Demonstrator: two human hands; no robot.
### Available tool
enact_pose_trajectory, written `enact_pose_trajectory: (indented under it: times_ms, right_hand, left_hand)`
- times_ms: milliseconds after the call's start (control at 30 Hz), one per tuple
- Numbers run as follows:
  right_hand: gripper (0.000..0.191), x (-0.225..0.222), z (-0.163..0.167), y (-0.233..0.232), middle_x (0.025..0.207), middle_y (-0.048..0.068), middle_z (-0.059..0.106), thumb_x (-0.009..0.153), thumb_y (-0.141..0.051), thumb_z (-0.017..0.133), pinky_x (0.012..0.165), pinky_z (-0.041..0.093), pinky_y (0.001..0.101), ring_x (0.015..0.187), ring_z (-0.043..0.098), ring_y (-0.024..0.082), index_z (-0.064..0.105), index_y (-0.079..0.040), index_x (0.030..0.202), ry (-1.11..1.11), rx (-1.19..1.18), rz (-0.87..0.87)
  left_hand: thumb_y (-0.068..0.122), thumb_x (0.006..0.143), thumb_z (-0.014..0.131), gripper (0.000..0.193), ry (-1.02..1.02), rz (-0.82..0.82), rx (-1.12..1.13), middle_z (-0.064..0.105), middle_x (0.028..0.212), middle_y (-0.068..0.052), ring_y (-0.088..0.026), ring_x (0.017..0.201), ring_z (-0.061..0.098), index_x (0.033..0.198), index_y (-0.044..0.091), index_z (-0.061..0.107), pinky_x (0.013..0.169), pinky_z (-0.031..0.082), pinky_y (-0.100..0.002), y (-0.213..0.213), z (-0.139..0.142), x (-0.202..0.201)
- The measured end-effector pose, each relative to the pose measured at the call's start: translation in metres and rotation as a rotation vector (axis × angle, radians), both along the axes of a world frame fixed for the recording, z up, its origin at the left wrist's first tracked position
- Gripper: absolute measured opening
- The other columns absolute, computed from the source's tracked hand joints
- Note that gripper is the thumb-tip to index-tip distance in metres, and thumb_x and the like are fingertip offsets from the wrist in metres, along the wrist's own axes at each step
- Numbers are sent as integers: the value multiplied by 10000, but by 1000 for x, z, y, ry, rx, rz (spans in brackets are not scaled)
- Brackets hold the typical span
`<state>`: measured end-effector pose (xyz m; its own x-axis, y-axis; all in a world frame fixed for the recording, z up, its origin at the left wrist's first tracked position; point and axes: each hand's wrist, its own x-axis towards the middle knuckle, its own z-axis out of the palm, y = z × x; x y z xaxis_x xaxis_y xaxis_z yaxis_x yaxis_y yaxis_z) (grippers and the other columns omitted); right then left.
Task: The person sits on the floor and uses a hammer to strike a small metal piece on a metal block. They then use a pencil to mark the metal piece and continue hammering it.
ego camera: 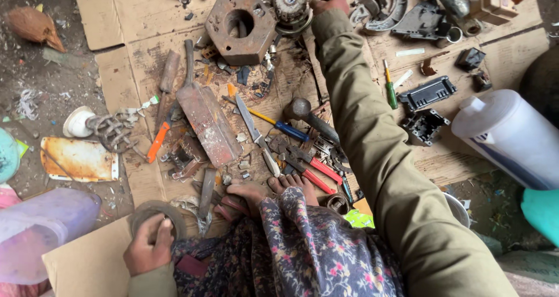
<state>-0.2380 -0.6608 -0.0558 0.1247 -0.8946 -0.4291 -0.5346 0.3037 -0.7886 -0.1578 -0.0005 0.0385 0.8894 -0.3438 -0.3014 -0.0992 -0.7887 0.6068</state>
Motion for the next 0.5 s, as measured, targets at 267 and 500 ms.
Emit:
enact_pose_trajectory:
  times_ms: [267,500]
  right_hand:
    - [121,-54,-29,37,837,95,755,931,-144,757,607,574,350,735,695,210,753,-32,977,-467,-122,41]
    - [133,-517,99,104,872,107,737,959,-144,693,618,576,362,750,699,227,684,-46,1049,-289,-248,-413]
  left_hand:
    - [253,968,714,415,261,95,-197,741,969,-125,-166,768,688,1290,0,646,685,572,-318,102,-91,37]
    - [264,1104,630,408,585,-12,-310,666,866,-161,-185,661,596,1274,-98,553,631,488,-341,140,-132,48]
